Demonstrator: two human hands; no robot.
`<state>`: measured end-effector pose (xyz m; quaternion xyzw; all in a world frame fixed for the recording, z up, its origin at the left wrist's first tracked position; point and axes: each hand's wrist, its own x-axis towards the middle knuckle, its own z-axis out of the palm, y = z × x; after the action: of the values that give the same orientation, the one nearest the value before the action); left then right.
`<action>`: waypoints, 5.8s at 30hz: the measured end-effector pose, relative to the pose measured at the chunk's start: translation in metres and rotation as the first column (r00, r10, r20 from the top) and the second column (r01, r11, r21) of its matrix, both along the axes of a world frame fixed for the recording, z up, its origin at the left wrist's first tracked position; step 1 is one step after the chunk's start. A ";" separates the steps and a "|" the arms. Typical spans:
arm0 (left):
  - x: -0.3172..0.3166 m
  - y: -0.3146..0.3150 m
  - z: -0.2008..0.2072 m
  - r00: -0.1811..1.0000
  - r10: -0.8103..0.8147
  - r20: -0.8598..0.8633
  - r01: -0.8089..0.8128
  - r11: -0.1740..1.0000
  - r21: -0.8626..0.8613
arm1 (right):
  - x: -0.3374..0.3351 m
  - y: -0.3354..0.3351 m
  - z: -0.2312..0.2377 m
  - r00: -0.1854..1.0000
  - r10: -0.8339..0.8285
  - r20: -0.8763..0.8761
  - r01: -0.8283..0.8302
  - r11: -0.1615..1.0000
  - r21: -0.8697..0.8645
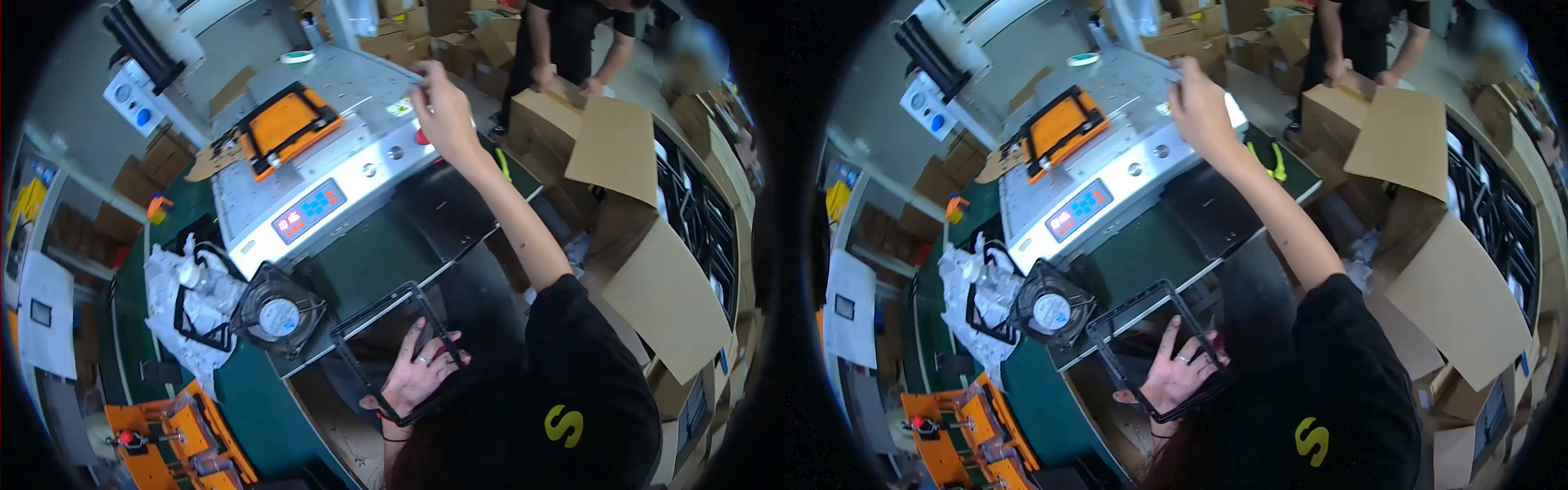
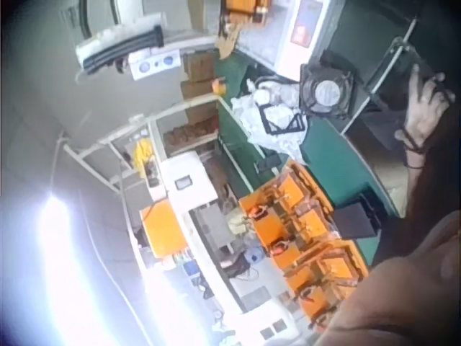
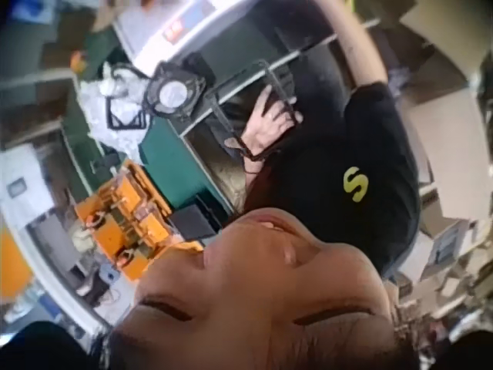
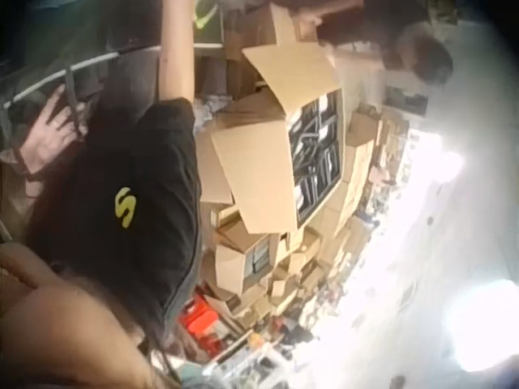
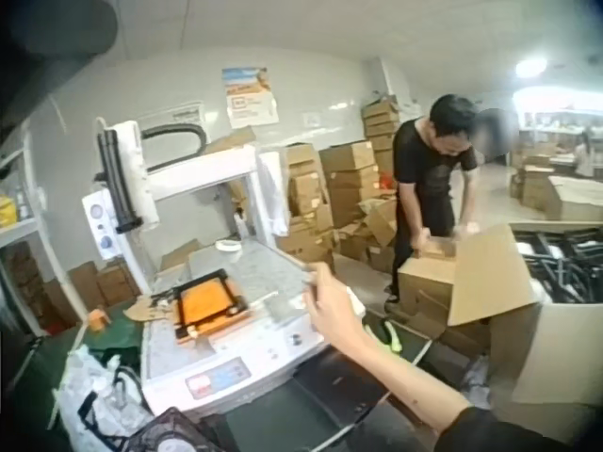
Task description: The person unpacks black rectangular electronic devices from a cardboard box and places them on a workbench. They then use a manual press tool to attach black frames to the devices, repeating the process for multiple units. The person stacks the finished devices on the table.
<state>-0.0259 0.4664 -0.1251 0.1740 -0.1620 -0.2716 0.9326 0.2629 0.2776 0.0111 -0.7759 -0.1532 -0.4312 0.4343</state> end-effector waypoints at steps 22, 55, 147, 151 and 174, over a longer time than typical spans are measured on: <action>0.025 0.032 -0.006 0.948 0.314 -0.058 -0.247 0.834 0.493 | -0.125 -0.034 0.034 0.700 0.673 -0.240 -0.703 0.707 -0.070; -0.011 0.021 0.002 0.975 0.222 0.006 -0.222 0.972 0.072 | -0.269 0.091 0.045 -0.675 0.684 0.278 -0.690 -0.718 0.092; 0.018 -0.050 0.037 0.636 0.713 0.297 -0.649 0.285 0.706 | -0.231 -0.007 -0.091 0.756 0.444 -0.480 -0.299 0.888 0.350; 0.019 -0.046 0.039 0.635 0.690 0.347 -0.655 0.242 0.716 | -0.241 -0.002 -0.079 0.581 0.620 -0.526 -0.269 0.757 0.595; -0.012 0.034 0.083 0.322 0.803 0.502 -0.648 -0.200 0.735 | -0.195 0.092 -0.063 0.351 0.840 -0.414 -0.703 0.529 0.476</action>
<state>-0.0382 0.5000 -0.0420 0.6640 0.2091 0.2713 0.6647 0.0680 0.3697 -0.0517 -0.6496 -0.3079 0.0835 0.6901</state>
